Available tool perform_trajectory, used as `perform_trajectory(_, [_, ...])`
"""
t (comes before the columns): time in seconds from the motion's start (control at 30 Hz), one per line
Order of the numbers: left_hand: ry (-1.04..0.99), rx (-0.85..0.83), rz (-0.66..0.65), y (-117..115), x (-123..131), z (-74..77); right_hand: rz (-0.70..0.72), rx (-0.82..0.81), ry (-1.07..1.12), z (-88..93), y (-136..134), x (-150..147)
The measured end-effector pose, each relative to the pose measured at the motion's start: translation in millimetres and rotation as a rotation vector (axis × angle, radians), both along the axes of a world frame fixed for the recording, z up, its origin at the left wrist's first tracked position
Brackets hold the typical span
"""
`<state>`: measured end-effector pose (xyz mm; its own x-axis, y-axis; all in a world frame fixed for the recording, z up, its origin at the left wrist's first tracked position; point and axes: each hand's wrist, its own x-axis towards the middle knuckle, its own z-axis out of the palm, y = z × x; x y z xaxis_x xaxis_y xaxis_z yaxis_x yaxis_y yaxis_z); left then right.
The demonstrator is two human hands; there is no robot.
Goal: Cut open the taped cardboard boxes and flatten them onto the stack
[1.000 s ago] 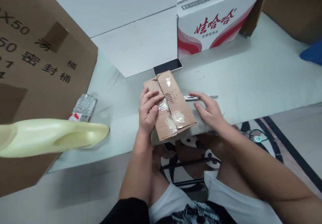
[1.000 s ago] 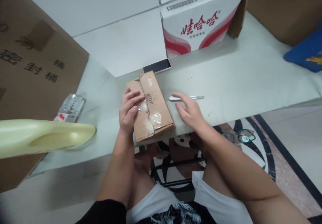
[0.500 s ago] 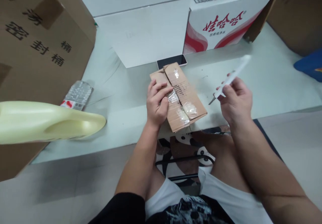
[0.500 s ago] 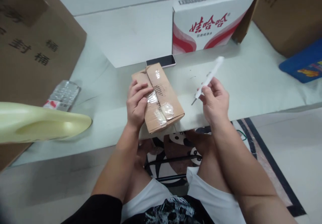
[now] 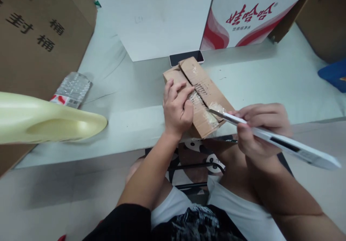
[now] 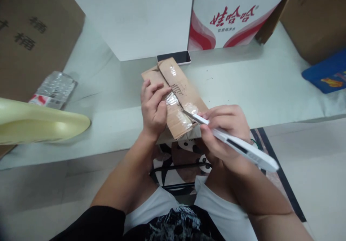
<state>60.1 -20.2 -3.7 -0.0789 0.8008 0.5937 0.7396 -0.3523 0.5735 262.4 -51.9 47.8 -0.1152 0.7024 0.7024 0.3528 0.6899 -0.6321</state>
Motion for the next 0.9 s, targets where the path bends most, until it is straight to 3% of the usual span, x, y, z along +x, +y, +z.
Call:
perform_trajectory(0.1, [-0.018, 0.003, -0.005, 0, 0, 0.7, 0.033, 0.034, -0.093, -2.7, -7, 2])
perform_trajectory(0.47, [-0.059, -0.024, -0.007, -1, 1, 0.7, 0.045, -0.074, -0.251, 7.7, -11, -11])
perform_trajectory(0.73, [-0.069, -0.033, 0.019, -3, 0, 4.8, -0.017, -0.11, -0.1, 14.7, -27, -4])
perform_trajectory(0.9, [-0.03, 0.001, -0.03, 1, -9, 4.2, 0.069, -0.05, -0.012, 22.2, -37, 14])
